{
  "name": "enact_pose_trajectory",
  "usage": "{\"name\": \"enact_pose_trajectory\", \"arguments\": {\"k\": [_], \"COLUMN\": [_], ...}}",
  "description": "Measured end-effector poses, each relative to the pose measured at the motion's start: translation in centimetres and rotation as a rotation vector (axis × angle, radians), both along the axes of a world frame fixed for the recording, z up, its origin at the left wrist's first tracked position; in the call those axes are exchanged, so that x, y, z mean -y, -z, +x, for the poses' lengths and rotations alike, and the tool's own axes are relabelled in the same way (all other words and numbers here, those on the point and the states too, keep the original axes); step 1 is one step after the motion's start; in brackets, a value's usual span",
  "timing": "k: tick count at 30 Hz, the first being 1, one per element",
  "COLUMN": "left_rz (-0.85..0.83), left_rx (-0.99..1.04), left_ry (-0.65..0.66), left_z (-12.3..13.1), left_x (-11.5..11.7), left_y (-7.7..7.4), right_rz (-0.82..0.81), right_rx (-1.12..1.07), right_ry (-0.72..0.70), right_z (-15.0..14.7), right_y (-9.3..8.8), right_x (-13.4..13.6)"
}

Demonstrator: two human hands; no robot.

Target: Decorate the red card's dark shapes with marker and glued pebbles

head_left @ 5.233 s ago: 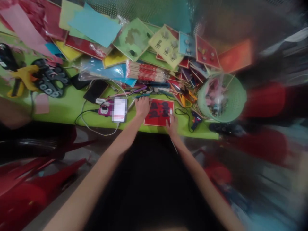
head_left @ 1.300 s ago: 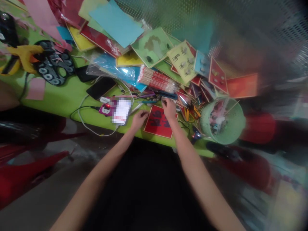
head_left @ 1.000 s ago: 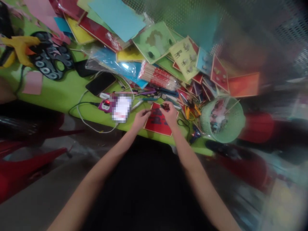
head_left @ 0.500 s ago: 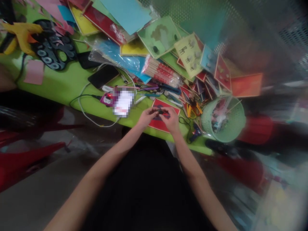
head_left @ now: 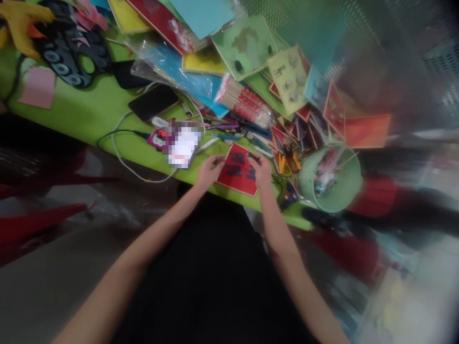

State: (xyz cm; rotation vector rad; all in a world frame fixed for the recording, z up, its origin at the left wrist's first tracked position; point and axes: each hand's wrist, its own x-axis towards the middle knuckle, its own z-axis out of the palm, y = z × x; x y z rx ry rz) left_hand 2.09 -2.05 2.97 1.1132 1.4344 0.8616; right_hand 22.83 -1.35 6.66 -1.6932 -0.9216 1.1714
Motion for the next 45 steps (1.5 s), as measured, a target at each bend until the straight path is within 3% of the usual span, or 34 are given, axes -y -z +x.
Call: {"name": "enact_pose_trajectory", "arguments": {"k": [3, 6, 10, 13, 28, 32, 39, 45], "left_rz": [-0.01, 0.015, 0.089, 0.153, 0.086, 0.006, -0.142, -0.118], "left_rx": [0.094, 0.261, 0.334, 0.325, 0.402, 0.544, 0.813, 0.817], "left_ry": [0.015, 0.005, 0.028, 0.032, 0.038, 0.04, 0.3, 0.195], "left_z": [0.1, 1.2, 2.3, 2.6, 2.7, 2.7, 2.2, 2.8], "left_x": [0.4, 0.7, 0.6, 0.5, 0.4, 0.3, 0.2, 0.8], "left_y": [-1.3, -3.6, -6.6, -7.6, -8.5, -8.4, -8.3, -8.0], "right_rz": [-0.108, -0.174, -0.172, -0.181, -0.203, -0.182, -0.2, -0.101], "right_rx": [-0.283, -0.46, -0.508, -0.472, -0.365, -0.356, -0.275, -0.051], "right_ry": [0.02, -0.004, -0.036, -0.053, -0.109, -0.108, -0.183, -0.196], "right_z": [-0.4, -1.1, -1.9, -1.9, -1.8, -1.6, -0.8, -1.1], "right_y": [-0.9, -2.6, -4.7, -5.8, -8.5, -9.0, -10.3, -10.4], "right_x": [-0.1, 0.5, 1.3, 1.5, 2.1, 2.2, 2.0, 2.3]}}
